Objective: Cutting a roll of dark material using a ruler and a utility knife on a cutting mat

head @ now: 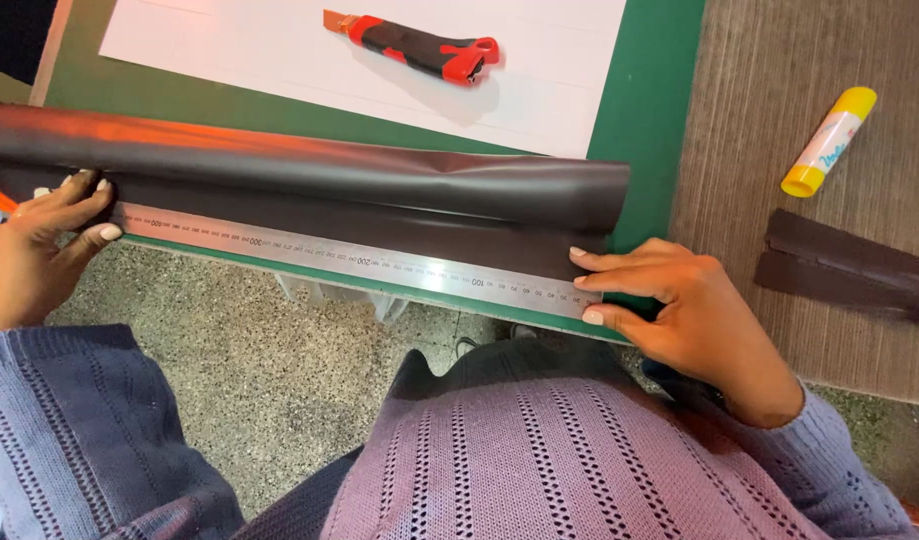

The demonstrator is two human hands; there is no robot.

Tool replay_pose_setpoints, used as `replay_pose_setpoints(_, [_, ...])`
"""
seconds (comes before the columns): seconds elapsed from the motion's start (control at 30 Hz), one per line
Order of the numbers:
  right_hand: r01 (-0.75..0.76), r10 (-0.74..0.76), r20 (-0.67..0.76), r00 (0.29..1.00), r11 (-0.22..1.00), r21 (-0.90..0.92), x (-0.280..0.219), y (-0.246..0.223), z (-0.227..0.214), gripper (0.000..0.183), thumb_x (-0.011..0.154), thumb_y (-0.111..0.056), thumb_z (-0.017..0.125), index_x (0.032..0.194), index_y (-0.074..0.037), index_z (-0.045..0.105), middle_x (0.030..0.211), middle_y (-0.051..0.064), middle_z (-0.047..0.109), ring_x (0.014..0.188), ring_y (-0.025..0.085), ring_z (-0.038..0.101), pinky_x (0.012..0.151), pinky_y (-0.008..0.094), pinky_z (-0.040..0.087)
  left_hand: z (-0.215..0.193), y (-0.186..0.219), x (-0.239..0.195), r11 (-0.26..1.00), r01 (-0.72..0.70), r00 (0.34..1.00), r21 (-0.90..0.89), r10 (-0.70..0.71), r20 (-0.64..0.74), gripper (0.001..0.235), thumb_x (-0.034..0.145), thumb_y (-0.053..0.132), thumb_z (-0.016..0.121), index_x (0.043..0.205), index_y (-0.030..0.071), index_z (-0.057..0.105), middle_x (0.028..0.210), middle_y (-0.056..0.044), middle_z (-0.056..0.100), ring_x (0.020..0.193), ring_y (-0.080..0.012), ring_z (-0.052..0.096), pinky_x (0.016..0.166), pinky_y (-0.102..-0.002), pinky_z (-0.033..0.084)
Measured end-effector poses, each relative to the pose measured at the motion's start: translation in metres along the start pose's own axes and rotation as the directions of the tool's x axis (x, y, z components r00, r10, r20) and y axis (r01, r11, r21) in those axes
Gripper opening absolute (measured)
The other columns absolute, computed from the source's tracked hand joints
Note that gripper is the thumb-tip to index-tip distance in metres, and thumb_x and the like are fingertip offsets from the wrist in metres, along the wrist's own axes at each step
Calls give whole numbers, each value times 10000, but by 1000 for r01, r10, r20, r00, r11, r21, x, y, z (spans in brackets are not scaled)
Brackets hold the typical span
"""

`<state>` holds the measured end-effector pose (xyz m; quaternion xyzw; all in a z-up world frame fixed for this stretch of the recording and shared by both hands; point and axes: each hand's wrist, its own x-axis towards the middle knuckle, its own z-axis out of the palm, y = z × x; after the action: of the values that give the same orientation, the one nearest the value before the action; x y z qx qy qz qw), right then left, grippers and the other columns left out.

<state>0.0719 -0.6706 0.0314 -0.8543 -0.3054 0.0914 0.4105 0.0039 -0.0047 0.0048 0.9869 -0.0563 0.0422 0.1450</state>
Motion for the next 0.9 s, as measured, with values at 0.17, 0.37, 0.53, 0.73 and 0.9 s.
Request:
replay_pose_setpoints(0.17, [12, -12, 18, 1000, 1000, -5, 1, -3, -1, 301, 806, -212, 809, 1096, -135, 806, 1303, 58, 737, 955, 175, 712, 937, 338, 522, -2, 4, 2, 1000, -4, 1000, -2, 4, 28, 477, 1005, 123, 658, 1463, -4, 615, 1613, -343, 501, 1479, -463, 476, 1261, -518, 269])
replay_pose_setpoints(0.37, [-49, 49, 15, 999, 998, -28, 3, -12, -3, 284, 814, -213, 796, 1090, -146, 810, 1293, 49, 744, 938, 149, 705, 918, 315, 543, 5, 7, -1, 999, 26, 1000, -40, -26, 4, 502, 1001, 118, 672, 1471, -48, 609, 1599, -332, 494, 1489, -451, 450, 1247, -513, 276])
replay_pose_setpoints(0.53, [-5, 7, 21, 1000, 998, -61, 3, -9, -3, 282, 807, -208, 788, 1079, -137, 805, 1297, 48, 750, 945, 161, 733, 921, 316, 535, 45, 132, 7, 392, 139, 667, -909, -716, -207, 34, 925, 156, 744, 937, 187, 743, 1062, 51, 708, 972, -79, 698, 835, -213, 558])
replay_pose_setpoints(0.73, [21, -21, 1, 1000, 994, -105, 3, -23, -28, 501, 744, -1, 785, 1232, -94, 726, 1309, 45, 734, 1185, 154, 712, 1127, 293, 507, 115, 255, -16, 968, 56, 961, 245, 14, -276, 958, 908, 839, 389, 1621, 201, 343, 1672, -208, 326, 1543, -433, 352, 1245, -662, 198])
replay_pose_setpoints(0.9, [174, -177, 38, 983, 865, -471, 112, -35, -45, 391, 971, -77, 651, 1355, -108, 714, 1350, 108, 729, 1149, 323, 701, 910, 424, 553, 108, 267, -11, 976, 98, 938, 193, -26, -344, 843, 930, 777, 438, 1556, 212, 438, 1594, -212, 412, 1507, -418, 357, 1206, -734, 206])
